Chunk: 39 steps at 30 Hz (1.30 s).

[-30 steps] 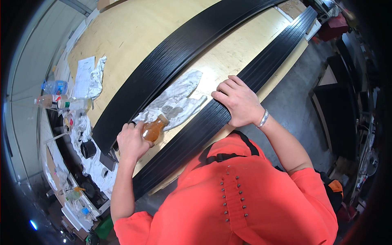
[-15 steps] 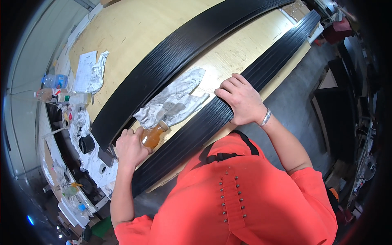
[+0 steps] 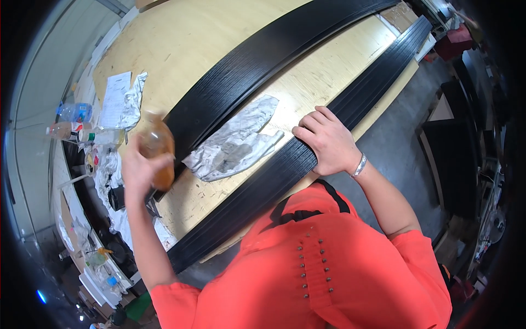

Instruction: The person applies liquid from a bottle onto a cloth and wipes down black wooden panels on a workbench. The person then turns and aligns the panels by hand while wiping their surfaces and edges with the cloth.

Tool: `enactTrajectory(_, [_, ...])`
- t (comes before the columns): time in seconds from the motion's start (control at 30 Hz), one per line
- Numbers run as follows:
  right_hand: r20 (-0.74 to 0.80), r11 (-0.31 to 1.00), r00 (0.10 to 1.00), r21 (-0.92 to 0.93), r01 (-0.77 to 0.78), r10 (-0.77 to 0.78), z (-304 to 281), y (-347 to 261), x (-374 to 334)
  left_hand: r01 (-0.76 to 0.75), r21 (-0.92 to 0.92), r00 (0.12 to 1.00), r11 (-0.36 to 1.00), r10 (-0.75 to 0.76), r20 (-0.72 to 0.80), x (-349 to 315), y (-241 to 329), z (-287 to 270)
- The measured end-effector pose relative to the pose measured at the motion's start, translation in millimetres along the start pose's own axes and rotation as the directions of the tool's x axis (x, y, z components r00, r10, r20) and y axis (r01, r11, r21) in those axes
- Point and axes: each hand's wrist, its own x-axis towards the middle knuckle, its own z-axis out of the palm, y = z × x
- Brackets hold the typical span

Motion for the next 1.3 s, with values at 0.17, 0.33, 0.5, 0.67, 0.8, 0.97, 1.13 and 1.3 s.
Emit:
enactTrajectory(0.17, [-0.064, 0.999, 0.998, 0.02, 0.026, -0.024, -1, -3, -1, -0.146, -0.593, 0.967, 0.791, -0.012, -0.254, 104, -45, 5])
enactTrajectory(0.33, [-0.061, 0.999, 0.998, 0.043, 0.031, -0.028, 2, -6, 4, -0.109, -0.636, 0.945, 0.764, -0.118, -0.304, 159, -91, 56])
enactTrajectory(0.5, [-0.047, 0.999, 0.999, 0.039, 0.005, -0.004, -1, -4, 2, -0.112, -0.615, 0.959, 0.781, -0.078, -0.274, 151, -89, 69])
enactTrajectory(0.67, [-0.019, 0.999, 1.0, 0.046, -0.02, 0.021, -4, -1, 2, 0.036, -0.204, 0.985, 0.978, -0.07, -0.16, 53, -38, 46])
enactTrajectory(0.8, [-0.026, 0.999, 1.0, 0.036, 0.003, -0.002, -3, -4, 3, -0.31, -0.016, 0.916, 0.951, 0.303, 0.262, -29, 5, 86])
enactTrajectory(0.97, [0.011, 0.999, 1.0, 0.042, -0.02, 0.02, -6, -6, 2, -0.459, 0.275, 0.883, 0.845, 0.4, 0.245, -37, -2, 131])
enactTrajectory(1.13, [0.007, 0.999, 1.0, 0.037, 0.013, -0.013, -6, -5, 3, -0.234, 0.2, 0.956, 0.952, 0.187, 0.225, -46, -8, 125])
enactTrajectory(1.3, [0.035, 0.999, 0.998, 0.002, 0.053, -0.053, -2, -2, 4, -0.171, -0.018, 0.977, 0.985, 0.167, -0.13, -82, 2, 65])
